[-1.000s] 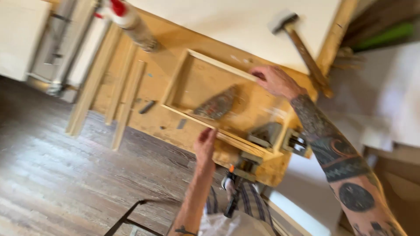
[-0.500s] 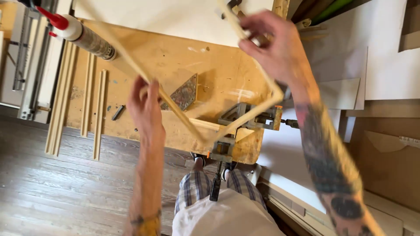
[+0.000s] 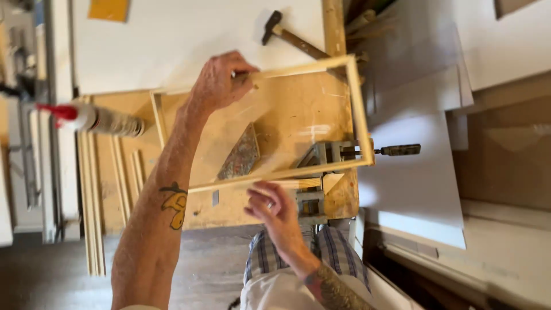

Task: Assembling a wooden frame using glue, a corner clamp, and a hammer

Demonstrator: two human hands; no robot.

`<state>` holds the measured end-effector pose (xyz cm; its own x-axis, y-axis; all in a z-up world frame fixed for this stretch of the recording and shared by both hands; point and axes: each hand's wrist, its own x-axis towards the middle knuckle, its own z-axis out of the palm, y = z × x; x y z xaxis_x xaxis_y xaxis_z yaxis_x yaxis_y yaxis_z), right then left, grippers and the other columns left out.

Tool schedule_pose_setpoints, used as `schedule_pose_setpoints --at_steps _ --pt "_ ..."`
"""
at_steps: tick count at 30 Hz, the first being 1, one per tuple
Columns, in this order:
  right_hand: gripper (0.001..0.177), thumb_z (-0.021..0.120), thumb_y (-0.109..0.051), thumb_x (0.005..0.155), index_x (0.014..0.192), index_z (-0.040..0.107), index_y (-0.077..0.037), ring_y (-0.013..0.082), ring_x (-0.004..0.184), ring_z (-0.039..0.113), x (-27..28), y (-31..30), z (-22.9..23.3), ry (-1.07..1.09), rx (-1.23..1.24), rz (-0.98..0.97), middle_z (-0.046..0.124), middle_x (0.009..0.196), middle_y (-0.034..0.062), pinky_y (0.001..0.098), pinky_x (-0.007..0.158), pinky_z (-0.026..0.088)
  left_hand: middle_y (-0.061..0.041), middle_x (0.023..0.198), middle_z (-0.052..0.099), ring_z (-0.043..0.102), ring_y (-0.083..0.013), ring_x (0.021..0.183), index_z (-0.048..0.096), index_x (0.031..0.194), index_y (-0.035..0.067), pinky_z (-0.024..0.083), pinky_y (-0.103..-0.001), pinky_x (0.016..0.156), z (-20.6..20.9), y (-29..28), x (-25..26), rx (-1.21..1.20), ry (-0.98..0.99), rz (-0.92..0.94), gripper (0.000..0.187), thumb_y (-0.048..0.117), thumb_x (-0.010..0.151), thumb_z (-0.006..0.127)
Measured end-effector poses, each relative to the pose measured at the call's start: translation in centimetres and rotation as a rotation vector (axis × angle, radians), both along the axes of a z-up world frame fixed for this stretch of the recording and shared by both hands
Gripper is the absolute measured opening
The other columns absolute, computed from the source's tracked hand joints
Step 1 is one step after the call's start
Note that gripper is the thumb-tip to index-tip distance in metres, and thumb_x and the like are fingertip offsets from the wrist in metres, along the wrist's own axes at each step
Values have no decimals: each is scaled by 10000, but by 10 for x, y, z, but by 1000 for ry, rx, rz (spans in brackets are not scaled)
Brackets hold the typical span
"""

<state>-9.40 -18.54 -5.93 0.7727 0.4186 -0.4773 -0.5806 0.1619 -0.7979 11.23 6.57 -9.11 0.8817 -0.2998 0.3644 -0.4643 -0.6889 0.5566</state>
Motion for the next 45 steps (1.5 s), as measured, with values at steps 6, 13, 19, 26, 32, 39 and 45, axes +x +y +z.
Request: schedule_pose_setpoints --at_steps 6,13,19,26,32,39,45 --pt "375 658 -109 899 1246 611 27 275 1249 673 -4 45 -11 409 50 -202 595 1395 151 478 972 639 -67 925 726 634 -163 634 820 1071 75 527 -322 619 -78 24 3 -51 191 -30 292 36 811 693" --pt "427 594 -2 912 1329 579 89 337 1315 603 3 62 -10 640 150 -357 559 1426 201 524 1026 577 -55 1014 754 644 -146 645 815 1122 105 551 -313 606 -129 33 6 -46 280 -81 271 102 861 742" --pt "373 645 -76 910 1256 620 60 348 1263 626 0 67 -20 702 274 -491 588 1240 161 552 1064 549 -70 1060 780 739 -214 836 814 1068 82 609 -333 759 -147 37 11 -86 349 -67 248 100 836 729" --pt "448 618 -52 903 1329 581 83 367 1261 636 0 65 -21 698 248 -417 594 1428 226 529 967 587 -72 1058 783 748 -216 891 817 1061 102 588 -354 832 -157 42 2 -21 306 -39 243 146 832 746" --pt "394 679 -181 917 1278 607 -38 253 944 725 -11 25 -27 -70 -289 78 654 1270 185 377 736 663 -56 1074 769 737 -212 855 803 1088 58 608 -382 734 -133 31 -15 32 228 88 211 127 906 722" --pt "513 704 53 757 1189 667 -222 262 1081 567 21 -40 -61 -1230 -1174 388 555 1130 15 358 735 473 31 1009 753 717 -253 975 796 1129 275 597 -416 844 -170 36 -21 -11 257 187 280 136 894 735" --pt "373 720 20 778 1074 664 -199 245 1002 598 32 -44 -74 -1294 -1164 407 576 1079 2 347 716 464 2 947 728 713 -276 890 759 1043 223 574 -454 784 -141 4 -62 77 127 83 172 208 872 753"
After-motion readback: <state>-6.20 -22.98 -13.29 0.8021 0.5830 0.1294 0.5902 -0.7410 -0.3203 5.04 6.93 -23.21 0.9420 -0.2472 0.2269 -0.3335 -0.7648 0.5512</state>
